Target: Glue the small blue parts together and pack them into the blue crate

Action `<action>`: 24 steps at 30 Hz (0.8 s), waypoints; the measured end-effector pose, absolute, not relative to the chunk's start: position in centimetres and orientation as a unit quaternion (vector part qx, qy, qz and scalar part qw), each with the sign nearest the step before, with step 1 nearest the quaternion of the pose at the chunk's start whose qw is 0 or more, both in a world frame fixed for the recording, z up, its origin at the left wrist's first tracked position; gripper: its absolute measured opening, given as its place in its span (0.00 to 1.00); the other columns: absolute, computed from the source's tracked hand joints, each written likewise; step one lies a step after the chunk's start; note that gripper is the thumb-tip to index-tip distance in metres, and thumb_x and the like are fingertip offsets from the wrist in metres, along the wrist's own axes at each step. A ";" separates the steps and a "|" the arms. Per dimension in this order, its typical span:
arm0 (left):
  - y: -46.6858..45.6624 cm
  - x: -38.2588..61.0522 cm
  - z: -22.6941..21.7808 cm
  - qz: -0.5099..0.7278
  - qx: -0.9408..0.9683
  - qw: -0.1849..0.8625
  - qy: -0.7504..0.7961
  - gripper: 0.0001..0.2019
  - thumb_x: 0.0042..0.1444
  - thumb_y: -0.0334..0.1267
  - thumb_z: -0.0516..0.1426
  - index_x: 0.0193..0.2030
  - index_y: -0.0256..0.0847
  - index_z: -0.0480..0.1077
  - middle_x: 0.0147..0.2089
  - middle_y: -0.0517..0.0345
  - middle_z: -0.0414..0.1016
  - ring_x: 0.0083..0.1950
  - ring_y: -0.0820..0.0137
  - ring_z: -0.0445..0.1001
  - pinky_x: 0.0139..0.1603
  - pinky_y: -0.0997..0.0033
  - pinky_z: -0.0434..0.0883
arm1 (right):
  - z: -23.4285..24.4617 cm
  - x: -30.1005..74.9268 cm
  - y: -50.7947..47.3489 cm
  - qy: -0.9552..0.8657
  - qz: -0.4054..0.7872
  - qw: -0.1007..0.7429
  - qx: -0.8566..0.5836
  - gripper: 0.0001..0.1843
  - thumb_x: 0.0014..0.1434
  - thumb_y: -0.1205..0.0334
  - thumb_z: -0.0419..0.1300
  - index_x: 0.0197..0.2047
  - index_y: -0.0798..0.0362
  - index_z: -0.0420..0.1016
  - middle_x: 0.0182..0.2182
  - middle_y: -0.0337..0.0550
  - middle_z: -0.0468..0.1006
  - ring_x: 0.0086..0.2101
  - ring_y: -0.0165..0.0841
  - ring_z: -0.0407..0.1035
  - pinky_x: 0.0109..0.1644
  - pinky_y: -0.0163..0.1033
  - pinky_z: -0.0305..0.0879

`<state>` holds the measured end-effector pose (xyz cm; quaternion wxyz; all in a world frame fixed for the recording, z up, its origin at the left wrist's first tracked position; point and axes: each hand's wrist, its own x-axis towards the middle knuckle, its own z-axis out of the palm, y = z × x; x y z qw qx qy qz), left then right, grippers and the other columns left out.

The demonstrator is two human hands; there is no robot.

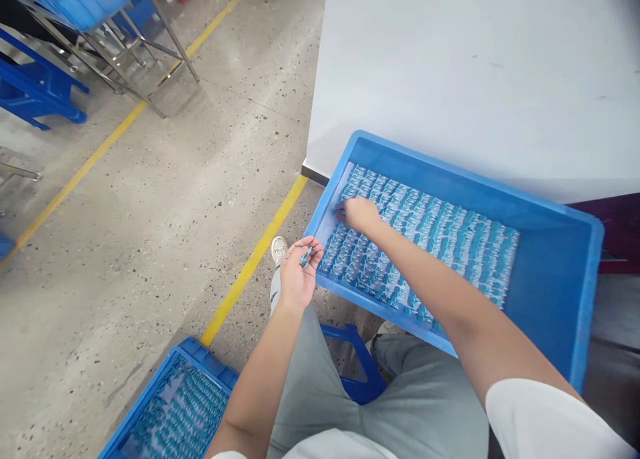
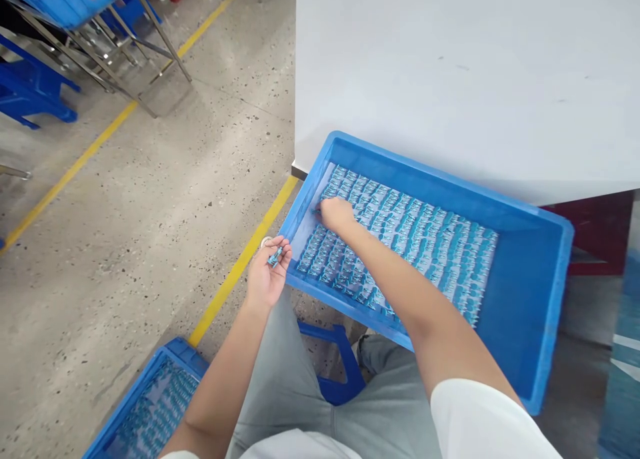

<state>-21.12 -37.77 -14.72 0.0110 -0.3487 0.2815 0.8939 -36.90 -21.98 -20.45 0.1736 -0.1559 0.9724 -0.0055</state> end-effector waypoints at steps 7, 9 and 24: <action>-37.8 -21.1 -14.6 0.898 -0.339 0.022 0.279 0.07 0.49 0.28 0.61 0.37 0.33 0.77 0.38 0.52 0.78 0.37 0.73 0.77 0.46 0.71 0.73 | -20.2 -36.8 -22.6 0.970 0.003 0.184 -0.161 0.17 0.61 0.53 0.58 0.47 0.51 0.81 0.40 0.56 0.81 0.44 0.46 0.75 0.47 0.43 0.68; -37.9 -21.0 -14.7 0.899 -0.339 0.023 0.278 0.07 0.49 0.28 0.62 0.37 0.33 0.77 0.37 0.52 0.78 0.37 0.73 0.77 0.46 0.71 0.73 | -20.3 -36.9 -22.8 0.969 0.000 0.190 -0.156 0.16 0.60 0.54 0.58 0.46 0.50 0.81 0.39 0.54 0.81 0.43 0.44 0.75 0.46 0.41 0.69; -38.5 -21.3 -14.2 0.905 -0.339 0.063 0.250 0.11 0.54 0.35 0.57 0.41 0.32 0.77 0.41 0.48 0.78 0.39 0.69 0.78 0.46 0.70 0.74 | -20.3 -37.4 -22.6 0.973 -0.007 0.192 -0.127 0.12 0.58 0.57 0.61 0.43 0.50 0.82 0.40 0.53 0.81 0.42 0.44 0.76 0.45 0.41 0.69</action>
